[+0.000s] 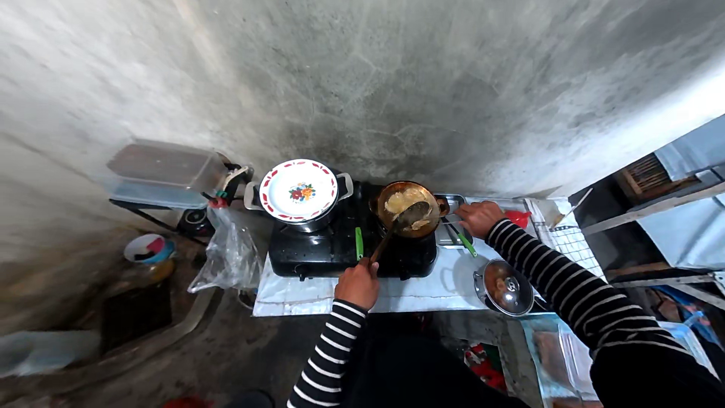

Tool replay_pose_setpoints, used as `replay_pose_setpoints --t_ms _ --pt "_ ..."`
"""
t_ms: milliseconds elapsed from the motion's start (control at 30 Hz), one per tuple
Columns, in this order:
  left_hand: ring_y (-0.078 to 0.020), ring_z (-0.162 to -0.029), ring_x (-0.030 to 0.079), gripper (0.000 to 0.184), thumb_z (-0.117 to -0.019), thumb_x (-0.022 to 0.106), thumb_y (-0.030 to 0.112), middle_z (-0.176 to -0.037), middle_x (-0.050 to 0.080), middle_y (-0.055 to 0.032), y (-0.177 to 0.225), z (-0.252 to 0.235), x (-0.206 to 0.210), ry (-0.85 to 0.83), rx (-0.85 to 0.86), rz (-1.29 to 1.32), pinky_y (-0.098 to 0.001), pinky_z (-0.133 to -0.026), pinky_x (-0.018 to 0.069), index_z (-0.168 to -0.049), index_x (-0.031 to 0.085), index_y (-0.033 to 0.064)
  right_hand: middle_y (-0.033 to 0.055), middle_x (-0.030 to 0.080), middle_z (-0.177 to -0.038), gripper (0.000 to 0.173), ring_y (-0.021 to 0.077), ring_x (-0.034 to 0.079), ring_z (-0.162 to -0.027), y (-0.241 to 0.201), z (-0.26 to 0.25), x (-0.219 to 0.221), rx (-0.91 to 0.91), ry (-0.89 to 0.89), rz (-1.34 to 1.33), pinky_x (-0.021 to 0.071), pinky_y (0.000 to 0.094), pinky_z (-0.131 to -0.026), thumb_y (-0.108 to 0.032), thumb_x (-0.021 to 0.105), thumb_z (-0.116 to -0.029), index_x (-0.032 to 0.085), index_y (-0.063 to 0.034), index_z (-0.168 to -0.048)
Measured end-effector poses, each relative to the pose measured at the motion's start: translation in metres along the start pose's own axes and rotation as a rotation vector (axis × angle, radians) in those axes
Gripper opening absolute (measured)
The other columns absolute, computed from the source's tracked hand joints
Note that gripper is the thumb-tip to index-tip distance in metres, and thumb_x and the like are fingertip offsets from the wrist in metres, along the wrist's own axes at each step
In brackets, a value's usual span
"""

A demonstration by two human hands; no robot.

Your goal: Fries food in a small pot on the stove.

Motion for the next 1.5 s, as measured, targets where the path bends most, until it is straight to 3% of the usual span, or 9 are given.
replay_pose_setpoints --t_ms 167,433,567,733,867,1033,1167,1500 --pt "-0.0377 -0.106 0.069 0.047 -0.1093 0.037 0.046 -0.108 0.072 -0.0182 -0.002 -0.001 -0.002 0.008 -0.007 0.013 -0.0584 -0.09 0.0539 -0.131 0.062 0.0128 0.0144 0.064 -0.138 0.042 0.0389 0.064 -0.12 -0.012 -0.011 -0.003 -0.001 -0.062 0.026 0.0503 0.0596 -0.096 -0.032 0.05 -0.1079 0.06 -0.0114 -0.143" --pt "-0.0374 -0.106 0.069 0.047 -0.1091 0.037 0.047 -0.11 0.071 -0.0183 -0.006 -0.006 -0.003 0.012 -0.025 0.023 -0.0586 -0.09 0.0541 -0.132 0.062 0.0133 0.0211 0.06 -0.14 0.043 0.0456 0.062 -0.12 -0.045 -0.018 0.006 0.008 -0.036 0.023 0.0505 0.0636 -0.094 -0.025 0.053 -0.1046 0.058 -0.0018 -0.14" --pt "-0.0376 -0.108 0.069 0.047 -0.1091 0.037 0.046 -0.112 0.071 -0.0186 -0.007 -0.007 -0.005 0.004 -0.045 0.02 -0.0582 -0.091 0.0538 -0.132 0.063 0.014 0.0215 0.056 -0.146 0.043 0.0457 0.061 -0.122 -0.063 -0.017 0.018 0.061 -0.017 0.021 0.0493 0.0624 -0.097 -0.022 0.047 -0.1061 0.055 0.0009 -0.142" --pt "-0.0376 -0.109 0.068 0.048 -0.109 0.037 0.047 -0.113 0.071 -0.0183 -0.008 -0.009 -0.007 -0.003 -0.053 0.01 -0.0588 -0.092 0.0536 -0.131 0.064 0.0139 0.025 0.058 -0.142 0.04 0.0461 0.063 -0.119 -0.074 -0.016 0.035 0.091 0.039 0.059 0.0522 0.0593 -0.094 -0.013 0.041 -0.1074 0.054 0.0057 -0.14" --pt "-0.038 -0.109 0.068 0.048 -0.1093 0.036 0.046 -0.113 0.071 -0.0189 -0.006 -0.007 -0.008 0.0 -0.052 -0.01 -0.059 -0.091 0.0537 -0.131 0.064 0.0134 0.0273 0.058 -0.139 0.041 0.048 0.062 -0.12 -0.064 -0.02 0.03 -0.011 -0.045 0.075 0.0508 0.0604 -0.096 -0.018 0.038 -0.1107 0.053 0.0071 -0.139" --pt "-0.0388 -0.11 0.069 0.048 -0.1093 0.035 0.046 -0.114 0.071 -0.0189 -0.004 -0.004 -0.007 0.023 -0.079 -0.061 -0.0592 -0.09 0.0542 -0.134 0.061 0.014 0.0223 0.061 -0.139 0.04 0.0442 0.062 -0.122 -0.04 -0.024 0.023 -0.191 -0.029 0.093 0.05 0.0599 -0.099 -0.02 0.04 -0.1098 0.057 0.0023 -0.138" --pt "-0.0392 -0.109 0.069 0.049 -0.109 0.035 0.047 -0.113 0.072 -0.0188 -0.003 -0.001 -0.007 0.03 -0.094 -0.107 -0.0594 -0.088 0.0548 -0.136 0.06 0.0153 0.0215 0.066 -0.129 0.037 0.0423 0.066 -0.114 -0.031 -0.03 0.015 -0.295 0.003 0.111 0.0526 0.0582 -0.095 -0.024 0.044 -0.1097 0.061 0.002 -0.13" --pt "-0.0408 -0.108 0.069 0.049 -0.1092 0.034 0.047 -0.113 0.071 -0.0197 0.001 -0.001 -0.006 0.038 -0.105 -0.165 -0.0595 -0.086 0.0552 -0.137 0.058 0.014 0.0198 0.068 -0.124 0.036 0.0412 0.067 -0.112 -0.032 -0.049 -0.01 -0.399 -0.118 0.198 0.053 0.0578 -0.092 -0.023 0.046 -0.1081 0.065 0.0007 -0.126"
Point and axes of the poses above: each hand's wrist, its own z-axis away from the middle knuckle, its own x-axis out of the palm, y = z × x, the point moved 5 cm from there along -z, towards the middle knuckle
